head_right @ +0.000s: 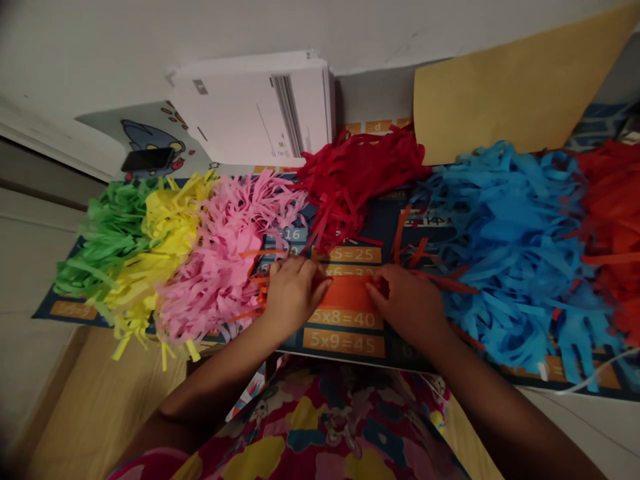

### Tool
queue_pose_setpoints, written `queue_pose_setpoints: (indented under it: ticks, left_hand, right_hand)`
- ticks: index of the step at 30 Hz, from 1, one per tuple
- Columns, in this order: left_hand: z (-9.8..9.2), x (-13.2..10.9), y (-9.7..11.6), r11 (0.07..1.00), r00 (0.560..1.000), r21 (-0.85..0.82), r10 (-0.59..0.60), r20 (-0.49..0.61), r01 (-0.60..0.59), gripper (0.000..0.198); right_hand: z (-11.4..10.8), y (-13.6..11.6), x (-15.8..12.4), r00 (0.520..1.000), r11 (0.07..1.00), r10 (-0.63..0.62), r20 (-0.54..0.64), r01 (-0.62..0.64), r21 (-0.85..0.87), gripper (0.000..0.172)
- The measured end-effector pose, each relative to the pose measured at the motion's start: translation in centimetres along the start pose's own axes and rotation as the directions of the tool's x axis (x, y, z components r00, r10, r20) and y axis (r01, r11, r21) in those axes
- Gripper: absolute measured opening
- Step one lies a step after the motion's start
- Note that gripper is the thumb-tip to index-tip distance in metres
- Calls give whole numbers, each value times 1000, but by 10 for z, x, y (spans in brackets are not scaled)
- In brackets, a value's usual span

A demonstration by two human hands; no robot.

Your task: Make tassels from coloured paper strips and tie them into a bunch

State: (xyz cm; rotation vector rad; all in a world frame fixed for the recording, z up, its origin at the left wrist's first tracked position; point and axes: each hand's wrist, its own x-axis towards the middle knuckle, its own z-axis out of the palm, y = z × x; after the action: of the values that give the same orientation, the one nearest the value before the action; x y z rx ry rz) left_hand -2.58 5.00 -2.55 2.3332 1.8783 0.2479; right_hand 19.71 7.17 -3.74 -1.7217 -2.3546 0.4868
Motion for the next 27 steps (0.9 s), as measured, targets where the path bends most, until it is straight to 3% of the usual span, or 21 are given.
queue_pose_setpoints:
  ticks: [2,4,6,8,10,11,16,21,23,27]
  left_hand:
    - [-2,-1,0,981,982,46,190,3,-190,15]
    - [-6,-3,0,916,918,82,383,104,-392,20]
    - [-12,-6,0,857,858,118,474,198,-501,25]
    - [-19,-11,1,829,838,157,501,217,-537,28]
    - [-24,-15,4,814,828,171,522,203,-555,34]
    - [-26,-17,7,816,832,175,518,198,-550,37]
    - [-20,-17,18,854,877,211,441,189,-475,24]
    - [-10,-15,7,877,903,215,413,118,-429,23]
    - [-10,-16,-2,903,914,142,402,57,-406,23]
    - [-14,-16,-18,935,937,-60,350,0,-350,19]
  right_hand:
    - [-6,-2,-2,998,994,-28,-63,22,-105,17]
    - [-16,-4,-6,982,962,-145,-125,110,-250,15]
    - [-24,-6,-12,933,904,-344,-105,298,-308,16]
    - [-29,-6,-18,848,823,-530,-5,513,-243,19]
    - [-27,-4,-19,777,760,-624,85,629,-162,16]
    - [-25,-2,-18,767,753,-630,117,641,-150,15]
    - [-15,13,-1,791,788,-597,133,609,-84,14]
    - [-18,16,2,823,827,-561,89,561,32,21]
    - [-16,14,-1,825,827,-561,66,563,-13,28]
    - [-8,18,0,835,834,-550,26,551,-36,15]
